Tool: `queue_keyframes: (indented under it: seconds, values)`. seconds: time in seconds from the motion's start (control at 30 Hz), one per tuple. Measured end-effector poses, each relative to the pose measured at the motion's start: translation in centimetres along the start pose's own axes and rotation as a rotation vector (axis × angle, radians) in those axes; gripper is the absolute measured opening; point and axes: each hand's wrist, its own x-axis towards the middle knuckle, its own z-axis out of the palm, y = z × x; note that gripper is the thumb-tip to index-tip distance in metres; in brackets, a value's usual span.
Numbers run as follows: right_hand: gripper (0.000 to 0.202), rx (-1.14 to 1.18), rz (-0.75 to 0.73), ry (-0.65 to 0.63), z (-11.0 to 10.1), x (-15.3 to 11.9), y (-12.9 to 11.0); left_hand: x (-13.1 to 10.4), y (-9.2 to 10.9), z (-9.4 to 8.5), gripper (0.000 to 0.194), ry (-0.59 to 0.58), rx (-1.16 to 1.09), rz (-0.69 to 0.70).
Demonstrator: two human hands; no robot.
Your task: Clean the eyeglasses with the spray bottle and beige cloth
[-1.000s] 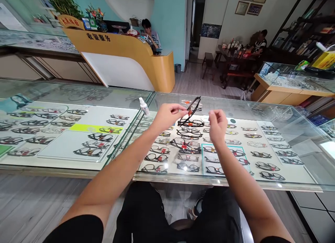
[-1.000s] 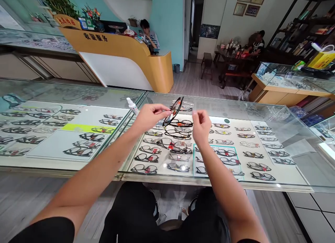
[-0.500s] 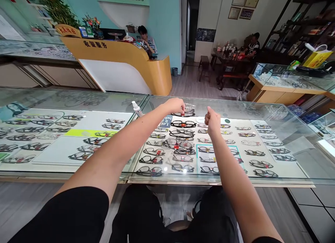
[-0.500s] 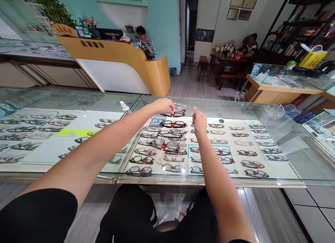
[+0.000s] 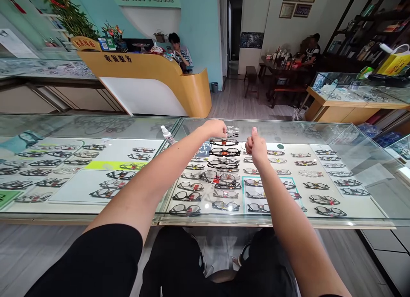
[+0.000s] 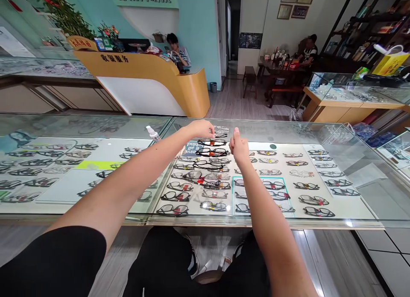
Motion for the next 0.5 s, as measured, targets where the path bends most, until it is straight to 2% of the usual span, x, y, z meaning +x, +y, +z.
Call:
queue_keyframes:
  seconds: [0.1, 0.27, 0.43, 0.5]
  values:
    - [0.083, 0.01, 0.004, 0.01, -0.2, 0.1, 0.1, 0.9, 0.0, 0.1, 0.041, 0.05, 0.041, -0.044]
    - [0.077, 0.044, 0.012, 0.076, -0.6, 0.2, 0.3, 2.5, 0.0, 1.0, 0.032, 0.043, 0.079, -0.06]
    - [0.042, 0.019, -0.005, 0.049, -0.8, 0.9, 1.1, 3.2, 0.0, 1.3, 0.029, 0.048, 0.062, -0.063]
    - [0.035, 0.006, -0.047, 0.058, -0.9, 1.2, 1.5, 3.1, 0.1, 1.2, 0.029, 0.054, 0.041, -0.069]
